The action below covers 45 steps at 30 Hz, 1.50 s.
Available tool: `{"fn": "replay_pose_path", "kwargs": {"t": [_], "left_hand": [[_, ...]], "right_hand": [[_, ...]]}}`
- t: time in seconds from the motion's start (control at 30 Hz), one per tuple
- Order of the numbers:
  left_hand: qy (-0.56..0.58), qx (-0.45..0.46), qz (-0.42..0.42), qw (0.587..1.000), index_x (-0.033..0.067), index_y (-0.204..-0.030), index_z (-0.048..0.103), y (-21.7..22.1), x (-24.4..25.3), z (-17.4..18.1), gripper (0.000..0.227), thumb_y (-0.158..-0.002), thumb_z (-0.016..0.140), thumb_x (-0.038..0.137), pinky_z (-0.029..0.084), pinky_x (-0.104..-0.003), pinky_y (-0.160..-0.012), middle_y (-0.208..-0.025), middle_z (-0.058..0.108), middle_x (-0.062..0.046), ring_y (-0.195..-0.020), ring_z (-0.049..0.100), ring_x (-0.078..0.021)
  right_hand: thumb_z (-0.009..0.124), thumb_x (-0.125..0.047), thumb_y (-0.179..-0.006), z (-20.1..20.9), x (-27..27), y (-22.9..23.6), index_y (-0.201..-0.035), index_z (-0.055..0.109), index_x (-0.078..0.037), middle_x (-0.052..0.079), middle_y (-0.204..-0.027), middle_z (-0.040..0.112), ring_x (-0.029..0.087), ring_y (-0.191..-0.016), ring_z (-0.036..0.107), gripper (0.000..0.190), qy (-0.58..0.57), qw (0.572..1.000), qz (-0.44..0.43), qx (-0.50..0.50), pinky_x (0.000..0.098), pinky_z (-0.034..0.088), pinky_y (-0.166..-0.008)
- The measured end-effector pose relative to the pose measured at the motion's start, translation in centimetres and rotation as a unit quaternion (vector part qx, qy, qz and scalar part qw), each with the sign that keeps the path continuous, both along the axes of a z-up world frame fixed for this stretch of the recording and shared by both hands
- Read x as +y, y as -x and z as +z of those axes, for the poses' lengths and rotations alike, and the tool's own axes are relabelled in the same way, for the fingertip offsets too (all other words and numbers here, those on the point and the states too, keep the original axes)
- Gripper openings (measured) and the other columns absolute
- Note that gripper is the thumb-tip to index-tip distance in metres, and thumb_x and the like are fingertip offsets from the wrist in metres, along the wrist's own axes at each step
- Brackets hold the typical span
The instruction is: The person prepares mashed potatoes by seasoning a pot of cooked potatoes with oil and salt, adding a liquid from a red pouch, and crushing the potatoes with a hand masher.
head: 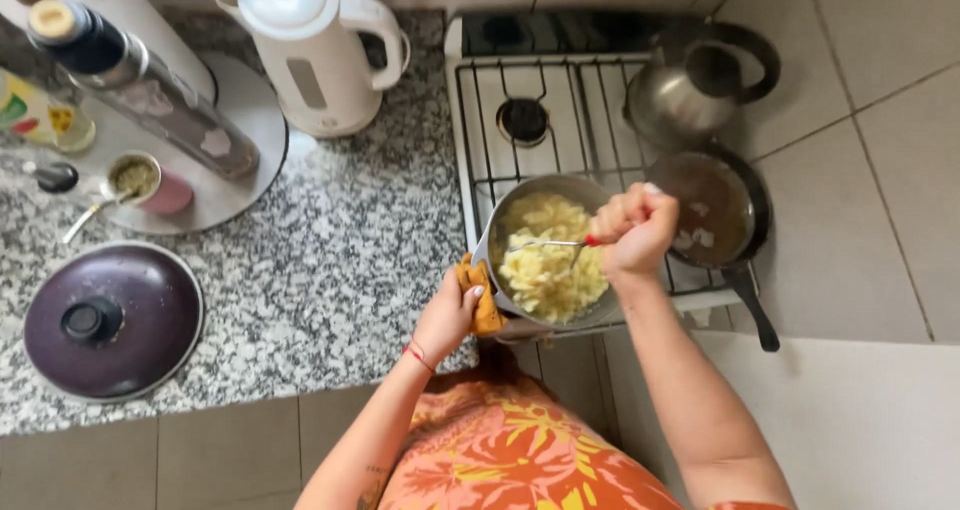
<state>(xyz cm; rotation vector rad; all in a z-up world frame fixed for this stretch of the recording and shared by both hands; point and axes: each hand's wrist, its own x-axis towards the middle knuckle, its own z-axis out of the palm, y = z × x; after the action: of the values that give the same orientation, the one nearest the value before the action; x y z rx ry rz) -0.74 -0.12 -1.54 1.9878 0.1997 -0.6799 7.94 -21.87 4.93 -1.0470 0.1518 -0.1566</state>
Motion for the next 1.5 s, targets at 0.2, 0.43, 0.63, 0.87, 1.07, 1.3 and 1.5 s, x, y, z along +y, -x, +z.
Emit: {"fn": "replay_pose_path", "kwargs": {"t": [0.2,0.43,0.63,0.87,1.07,1.3,1.5], "left_hand": [[0.014,-0.001,0.004,1.000,0.0064,-0.114,0.041,-0.5,0.0,2.4,0.031,-0.096,0.043,0.032,0.051,-0.054,-0.081,-0.104,0.061,-0.030,-0.100,0.059,-0.0473],[0.020,-0.019,-0.011,1.000,0.0030,-0.112,0.042,-0.6,0.2,0.1,0.034,-0.095,0.044,0.032,0.046,-0.059,-0.085,-0.107,0.058,-0.036,-0.103,0.054,-0.0526],[0.000,-0.026,-0.003,1.000,0.0079,-0.105,0.043,-0.4,0.1,0.5,0.031,-0.095,0.044,0.037,0.050,-0.054,-0.081,-0.101,0.062,-0.030,-0.099,0.059,-0.0472],[0.024,-0.009,0.010,1.000,0.0063,-0.106,0.042,-0.7,0.2,2.1,0.029,-0.097,0.042,0.034,0.053,-0.052,-0.074,-0.095,0.063,-0.029,-0.093,0.062,-0.0468],[0.001,-0.021,-0.014,1.000,0.0050,-0.106,0.041,-1.0,0.3,0.3,0.031,-0.095,0.045,0.034,0.046,-0.059,-0.083,-0.101,0.059,-0.034,-0.099,0.056,-0.0524],[-0.189,-0.249,0.028,0.949,0.0156,-0.089,0.045,-0.8,-1.6,2.0,0.025,-0.090,0.054,0.038,0.052,-0.046,-0.063,-0.073,0.061,-0.012,-0.072,0.065,-0.0373],[-0.274,-0.457,0.002,0.846,0.0229,-0.077,0.048,-1.3,0.0,1.9,0.028,-0.082,0.061,0.047,0.049,-0.034,-0.054,-0.061,0.052,0.002,-0.059,0.061,-0.0219]], "right_hand": [[0.042,-0.025,-0.086,-7.2,4.0,2.6,-0.045,0.026,-0.014,0.001,-0.036,0.018,0.015,-0.027,0.021,0.045,0.083,0.985,-0.017,-0.148,0.0258,0.018,-0.029],[0.045,-0.031,-0.081,-4.4,0.5,-2.6,-0.045,0.028,-0.018,0.000,-0.036,0.025,0.013,-0.030,0.029,0.042,0.111,0.992,-0.058,-0.034,0.0245,0.022,-0.033],[0.042,-0.043,-0.082,0.8,0.8,-2.9,-0.056,0.017,-0.022,-0.006,-0.045,0.006,0.009,-0.035,0.010,0.043,-0.032,0.992,-0.103,0.073,0.0242,0.010,-0.034],[0.044,-0.023,-0.084,-10.1,5.0,1.7,-0.040,0.041,-0.015,0.003,-0.036,0.039,0.017,-0.033,0.044,0.045,0.321,0.928,-0.055,-0.181,0.0244,0.033,-0.036],[0.030,-0.039,-0.085,-6.0,1.1,-4.0,-0.045,0.029,-0.017,0.007,-0.030,0.033,0.019,-0.025,0.041,0.046,0.135,0.987,-0.071,-0.048,0.0273,0.029,-0.029],[0.035,-0.037,-0.089,1.5,-2.6,1.2,-0.054,0.015,-0.022,-0.004,-0.044,0.006,0.010,-0.035,0.009,0.043,0.100,0.993,-0.027,-0.062,0.0230,0.011,-0.033],[0.034,-0.039,-0.087,2.3,-1.5,2.9,-0.052,0.015,-0.020,-0.004,-0.043,0.005,0.010,-0.035,0.008,0.044,0.091,0.992,-0.017,-0.088,0.0230,0.010,-0.032]]}}
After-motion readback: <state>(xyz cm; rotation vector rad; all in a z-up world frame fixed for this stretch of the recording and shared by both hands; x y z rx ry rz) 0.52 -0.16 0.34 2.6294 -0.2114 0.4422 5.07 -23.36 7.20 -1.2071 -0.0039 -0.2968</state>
